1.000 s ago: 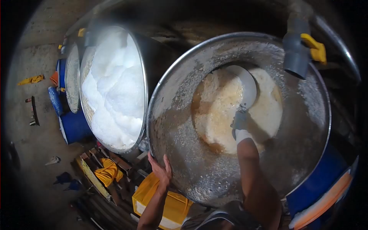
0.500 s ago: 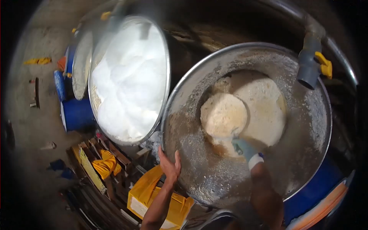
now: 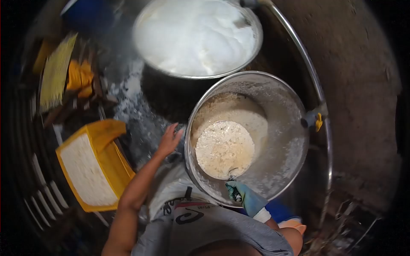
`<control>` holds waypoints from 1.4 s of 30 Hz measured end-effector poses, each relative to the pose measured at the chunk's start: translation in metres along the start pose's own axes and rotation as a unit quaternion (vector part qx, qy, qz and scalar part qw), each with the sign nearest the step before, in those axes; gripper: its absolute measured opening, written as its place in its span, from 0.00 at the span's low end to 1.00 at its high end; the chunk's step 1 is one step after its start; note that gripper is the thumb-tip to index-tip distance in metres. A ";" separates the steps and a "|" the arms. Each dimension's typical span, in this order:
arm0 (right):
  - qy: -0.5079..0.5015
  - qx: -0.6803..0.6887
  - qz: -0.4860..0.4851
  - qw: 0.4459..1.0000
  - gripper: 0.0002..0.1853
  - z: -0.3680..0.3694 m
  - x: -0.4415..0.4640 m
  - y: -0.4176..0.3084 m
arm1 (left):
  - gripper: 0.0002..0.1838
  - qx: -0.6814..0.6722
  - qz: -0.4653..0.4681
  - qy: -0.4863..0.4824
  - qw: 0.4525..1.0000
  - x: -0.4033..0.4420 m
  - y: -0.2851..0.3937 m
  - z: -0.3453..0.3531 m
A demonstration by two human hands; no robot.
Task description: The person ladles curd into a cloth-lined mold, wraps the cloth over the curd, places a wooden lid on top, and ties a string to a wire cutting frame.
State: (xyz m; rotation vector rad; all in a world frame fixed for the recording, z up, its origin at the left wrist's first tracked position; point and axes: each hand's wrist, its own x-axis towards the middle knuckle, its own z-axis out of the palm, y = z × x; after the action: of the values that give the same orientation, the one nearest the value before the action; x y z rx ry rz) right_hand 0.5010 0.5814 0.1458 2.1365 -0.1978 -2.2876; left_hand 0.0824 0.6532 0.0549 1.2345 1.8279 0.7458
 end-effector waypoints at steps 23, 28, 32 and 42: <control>-0.237 -0.328 -0.017 0.914 0.09 -0.015 -0.204 -0.027 | 0.48 -0.476 -0.393 0.631 0.469 -0.514 -0.044 -0.021; -0.343 -0.434 -0.117 0.825 0.11 -0.070 -0.270 -0.055 | 0.47 -0.456 -0.187 0.722 0.486 -0.464 0.083 0.068; -0.437 -0.486 -0.174 0.736 0.12 -0.150 -0.346 -0.145 | 0.46 -0.415 -0.223 0.719 0.511 -0.412 0.238 0.194; -0.507 -0.482 -0.244 0.671 0.16 -0.500 -0.541 -0.603 | 0.46 -0.343 -0.275 0.733 0.519 -0.150 0.772 0.603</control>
State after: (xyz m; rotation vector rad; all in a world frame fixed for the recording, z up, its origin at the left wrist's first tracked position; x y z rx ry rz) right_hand 1.0862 1.1835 0.5938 0.2959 1.3863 -2.5308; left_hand 0.9939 0.8083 0.4122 -0.9793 2.3031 2.1403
